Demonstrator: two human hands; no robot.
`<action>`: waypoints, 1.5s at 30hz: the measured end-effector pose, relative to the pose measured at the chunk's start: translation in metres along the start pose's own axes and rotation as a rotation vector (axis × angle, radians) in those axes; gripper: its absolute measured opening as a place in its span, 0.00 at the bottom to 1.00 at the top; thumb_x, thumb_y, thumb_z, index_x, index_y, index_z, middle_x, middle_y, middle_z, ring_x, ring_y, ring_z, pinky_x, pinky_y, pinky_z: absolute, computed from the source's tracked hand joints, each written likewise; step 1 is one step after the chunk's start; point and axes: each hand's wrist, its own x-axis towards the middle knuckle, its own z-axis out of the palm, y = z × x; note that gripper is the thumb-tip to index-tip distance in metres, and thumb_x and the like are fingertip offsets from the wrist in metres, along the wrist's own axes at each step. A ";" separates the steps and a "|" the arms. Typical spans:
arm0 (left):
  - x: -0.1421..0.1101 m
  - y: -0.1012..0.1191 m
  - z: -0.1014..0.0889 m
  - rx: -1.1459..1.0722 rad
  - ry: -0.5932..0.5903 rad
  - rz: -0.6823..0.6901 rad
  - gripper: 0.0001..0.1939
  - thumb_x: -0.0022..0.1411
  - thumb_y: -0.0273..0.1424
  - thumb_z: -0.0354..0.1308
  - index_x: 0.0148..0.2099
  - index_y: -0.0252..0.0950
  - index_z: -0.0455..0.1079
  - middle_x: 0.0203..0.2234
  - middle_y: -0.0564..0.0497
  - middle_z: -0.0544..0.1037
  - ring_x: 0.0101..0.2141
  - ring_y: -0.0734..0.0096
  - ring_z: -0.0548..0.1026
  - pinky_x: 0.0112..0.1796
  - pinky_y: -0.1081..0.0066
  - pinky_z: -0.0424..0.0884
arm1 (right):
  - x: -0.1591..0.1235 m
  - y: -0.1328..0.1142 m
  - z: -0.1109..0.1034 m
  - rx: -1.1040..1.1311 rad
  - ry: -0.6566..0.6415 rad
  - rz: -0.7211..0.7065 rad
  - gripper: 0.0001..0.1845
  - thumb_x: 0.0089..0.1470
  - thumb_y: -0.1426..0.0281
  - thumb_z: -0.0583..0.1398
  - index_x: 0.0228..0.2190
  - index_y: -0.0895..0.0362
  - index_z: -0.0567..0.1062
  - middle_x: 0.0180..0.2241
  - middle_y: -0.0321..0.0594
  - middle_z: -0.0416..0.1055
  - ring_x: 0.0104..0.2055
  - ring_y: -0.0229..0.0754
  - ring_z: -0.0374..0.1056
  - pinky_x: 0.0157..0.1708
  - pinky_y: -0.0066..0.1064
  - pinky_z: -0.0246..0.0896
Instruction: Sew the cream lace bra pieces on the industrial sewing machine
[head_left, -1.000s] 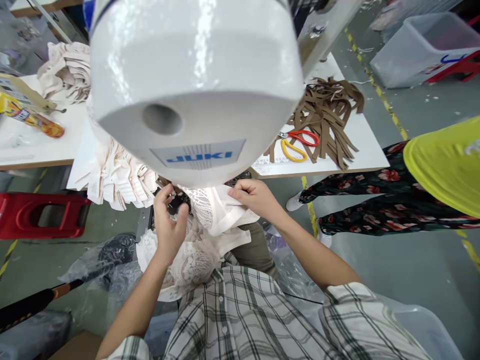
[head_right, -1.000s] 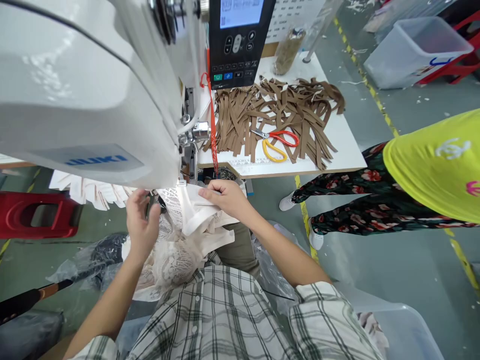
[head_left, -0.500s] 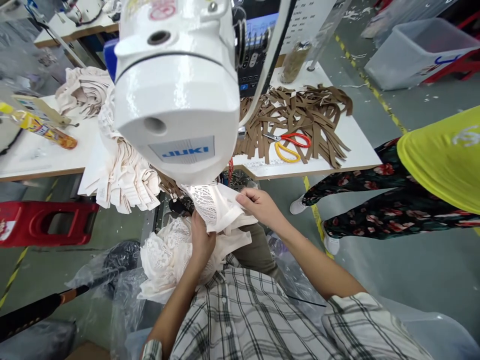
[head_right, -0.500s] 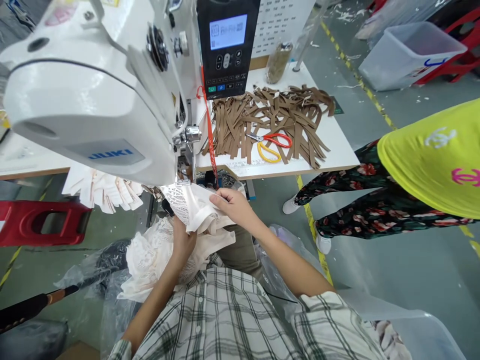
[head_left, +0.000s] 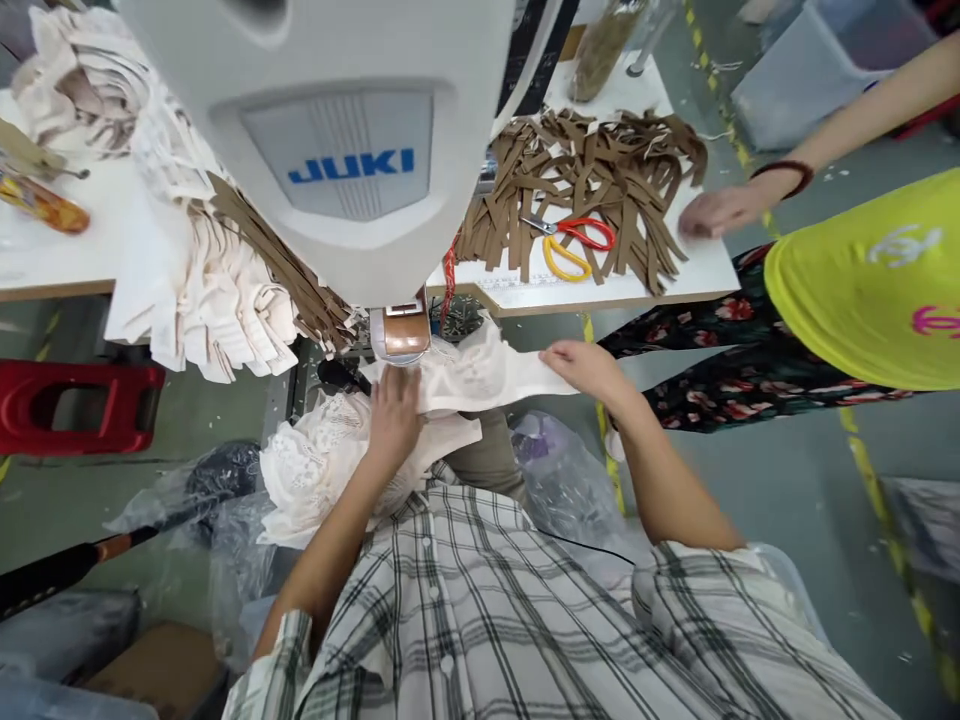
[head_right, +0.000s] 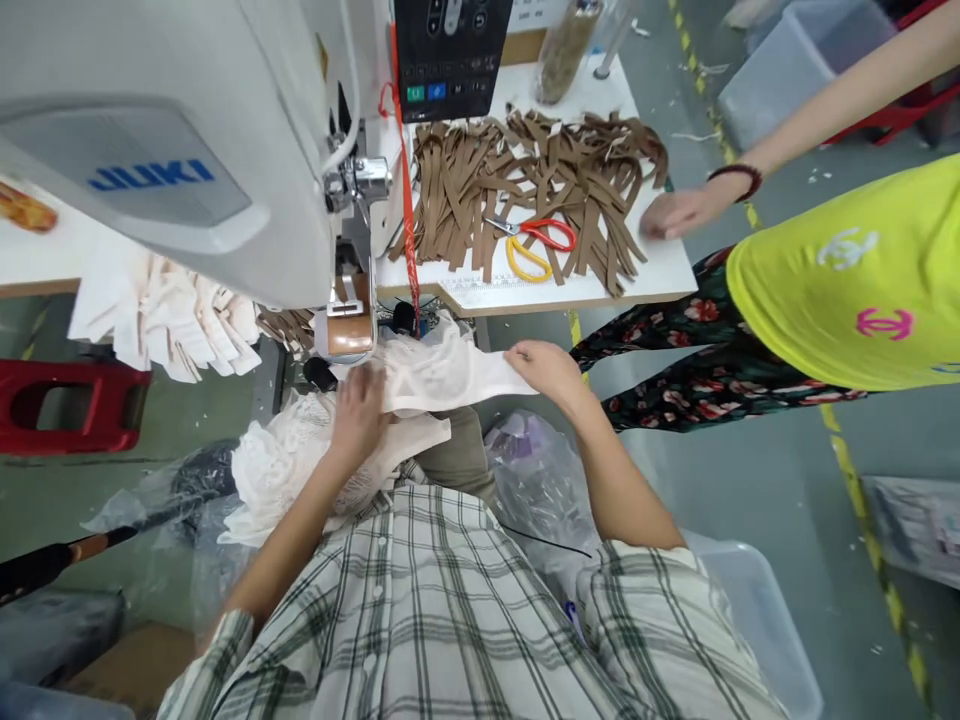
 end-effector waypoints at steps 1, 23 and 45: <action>-0.002 0.006 0.005 -0.011 -0.073 0.038 0.33 0.58 0.28 0.63 0.65 0.33 0.62 0.68 0.29 0.57 0.69 0.36 0.53 0.64 0.39 0.53 | 0.003 0.007 0.007 -0.053 -0.021 0.029 0.17 0.60 0.63 0.56 0.33 0.62 0.79 0.33 0.53 0.77 0.38 0.53 0.71 0.39 0.37 0.62; -0.182 -0.040 -0.099 0.316 -0.301 -0.418 0.25 0.74 0.41 0.42 0.29 0.36 0.71 0.27 0.45 0.78 0.33 0.62 0.75 0.34 0.67 0.58 | -0.101 -0.215 0.147 0.286 -0.528 -1.271 0.45 0.55 0.50 0.65 0.65 0.58 0.60 0.63 0.54 0.64 0.65 0.55 0.59 0.65 0.47 0.53; -0.128 -0.016 -0.153 -0.653 0.086 -0.222 0.18 0.66 0.47 0.56 0.48 0.38 0.72 0.42 0.45 0.77 0.45 0.61 0.73 0.50 0.63 0.65 | -0.114 -0.216 0.038 0.415 -0.697 -1.240 0.29 0.65 0.48 0.53 0.23 0.58 0.70 0.21 0.32 0.64 0.24 0.32 0.58 0.26 0.26 0.49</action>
